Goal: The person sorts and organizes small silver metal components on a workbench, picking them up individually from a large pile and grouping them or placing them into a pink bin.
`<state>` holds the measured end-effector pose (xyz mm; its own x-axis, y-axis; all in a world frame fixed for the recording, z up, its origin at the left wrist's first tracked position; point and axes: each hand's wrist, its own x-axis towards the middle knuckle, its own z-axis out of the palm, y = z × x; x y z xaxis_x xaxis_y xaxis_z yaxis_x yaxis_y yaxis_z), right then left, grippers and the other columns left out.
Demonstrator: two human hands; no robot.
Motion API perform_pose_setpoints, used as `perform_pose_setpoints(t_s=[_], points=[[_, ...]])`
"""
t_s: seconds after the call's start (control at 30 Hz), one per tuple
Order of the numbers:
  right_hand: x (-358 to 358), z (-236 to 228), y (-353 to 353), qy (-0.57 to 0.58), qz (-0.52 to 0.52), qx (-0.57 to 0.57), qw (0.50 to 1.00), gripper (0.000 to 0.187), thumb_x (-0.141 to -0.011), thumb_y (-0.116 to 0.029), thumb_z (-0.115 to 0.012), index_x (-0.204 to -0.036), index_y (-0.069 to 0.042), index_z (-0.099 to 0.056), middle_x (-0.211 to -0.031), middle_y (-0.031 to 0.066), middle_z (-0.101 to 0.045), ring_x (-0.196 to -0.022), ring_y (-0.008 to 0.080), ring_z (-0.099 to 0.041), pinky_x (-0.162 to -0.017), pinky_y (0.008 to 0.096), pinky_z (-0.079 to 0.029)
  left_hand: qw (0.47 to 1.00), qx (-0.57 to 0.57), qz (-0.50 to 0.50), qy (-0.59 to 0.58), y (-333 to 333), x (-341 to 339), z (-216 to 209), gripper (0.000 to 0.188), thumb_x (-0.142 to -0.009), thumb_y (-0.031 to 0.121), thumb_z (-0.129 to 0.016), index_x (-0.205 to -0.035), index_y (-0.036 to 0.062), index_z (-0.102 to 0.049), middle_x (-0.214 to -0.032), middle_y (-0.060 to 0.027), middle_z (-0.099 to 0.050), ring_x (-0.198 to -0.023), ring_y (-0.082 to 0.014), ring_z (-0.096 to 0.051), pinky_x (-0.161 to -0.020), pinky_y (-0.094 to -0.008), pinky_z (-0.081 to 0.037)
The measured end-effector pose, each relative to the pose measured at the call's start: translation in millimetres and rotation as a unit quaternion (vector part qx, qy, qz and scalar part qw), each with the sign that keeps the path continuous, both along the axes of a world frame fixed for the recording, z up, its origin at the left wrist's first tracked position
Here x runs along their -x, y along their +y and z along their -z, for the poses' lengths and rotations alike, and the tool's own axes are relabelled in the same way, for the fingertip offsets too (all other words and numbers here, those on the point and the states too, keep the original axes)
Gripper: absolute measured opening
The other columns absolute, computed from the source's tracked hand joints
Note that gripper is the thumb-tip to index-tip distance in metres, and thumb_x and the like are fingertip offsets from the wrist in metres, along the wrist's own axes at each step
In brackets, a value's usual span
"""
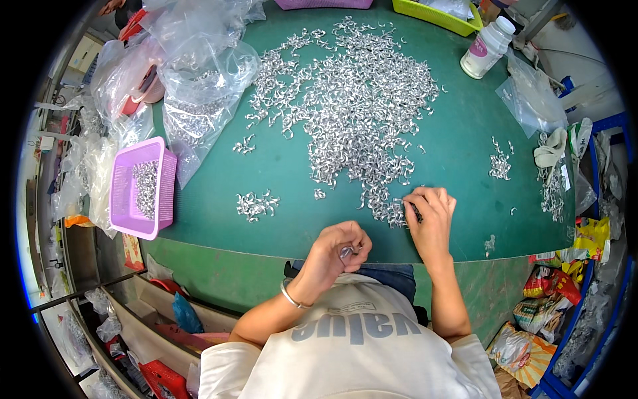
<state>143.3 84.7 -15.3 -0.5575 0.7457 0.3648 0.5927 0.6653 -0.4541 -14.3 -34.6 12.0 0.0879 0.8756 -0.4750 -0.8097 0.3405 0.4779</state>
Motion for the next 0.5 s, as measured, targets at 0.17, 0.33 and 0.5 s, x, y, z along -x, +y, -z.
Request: perform_pose_setpoints(t_s=[0.17, 0.33, 0.5], points=[[3, 0, -3, 0.041, 0.006, 0.042, 0.998, 0.018, -0.07, -0.005, -0.066, -0.087, -0.005, -0.062, -0.087, 0.005, -0.057, -0.086, 0.0229, -0.05, -0.077, 0.0352, -0.033, 0.998, 0.019, 0.007, 0.053, 1, -4, 6, 0.021, -0.094, 0.021, -0.042, -0.087, 0.0015, -0.049, -0.057, -0.0021, -0.042, -0.046, -0.0061, -0.029, -0.039, -0.0191, -0.021], [23, -2, -5, 0.006, -0.035, 0.051, 0.998, 0.024, -0.07, -0.006, -0.065, -0.093, -0.004, -0.061, -0.089, 0.006, -0.056, -0.085, 0.0231, -0.049, -0.076, 0.0359, -0.033, 0.995, 0.016, -0.004, 0.098, 3, -10, 11, 0.017, -0.092, 0.011, -0.046, -0.101, -0.0015, -0.052, -0.068, -0.0063, -0.054, -0.047, -0.006, -0.035, -0.039, -0.0185, -0.025], [25, 1, -2, -0.016, -0.056, 0.03, 0.998, 0.02, -0.07, -0.004, -0.063, -0.09, -0.004, -0.06, -0.087, 0.0058, -0.055, -0.083, 0.0227, -0.049, -0.075, 0.0366, -0.033, 0.994, 0.008, -0.004, 0.113, 1, -7, 15, 0.016, -0.09, 0.005, -0.045, -0.102, -0.0022, -0.052, -0.083, -0.0084, -0.057, -0.049, -0.0066, -0.037, -0.041, -0.018, -0.026]])
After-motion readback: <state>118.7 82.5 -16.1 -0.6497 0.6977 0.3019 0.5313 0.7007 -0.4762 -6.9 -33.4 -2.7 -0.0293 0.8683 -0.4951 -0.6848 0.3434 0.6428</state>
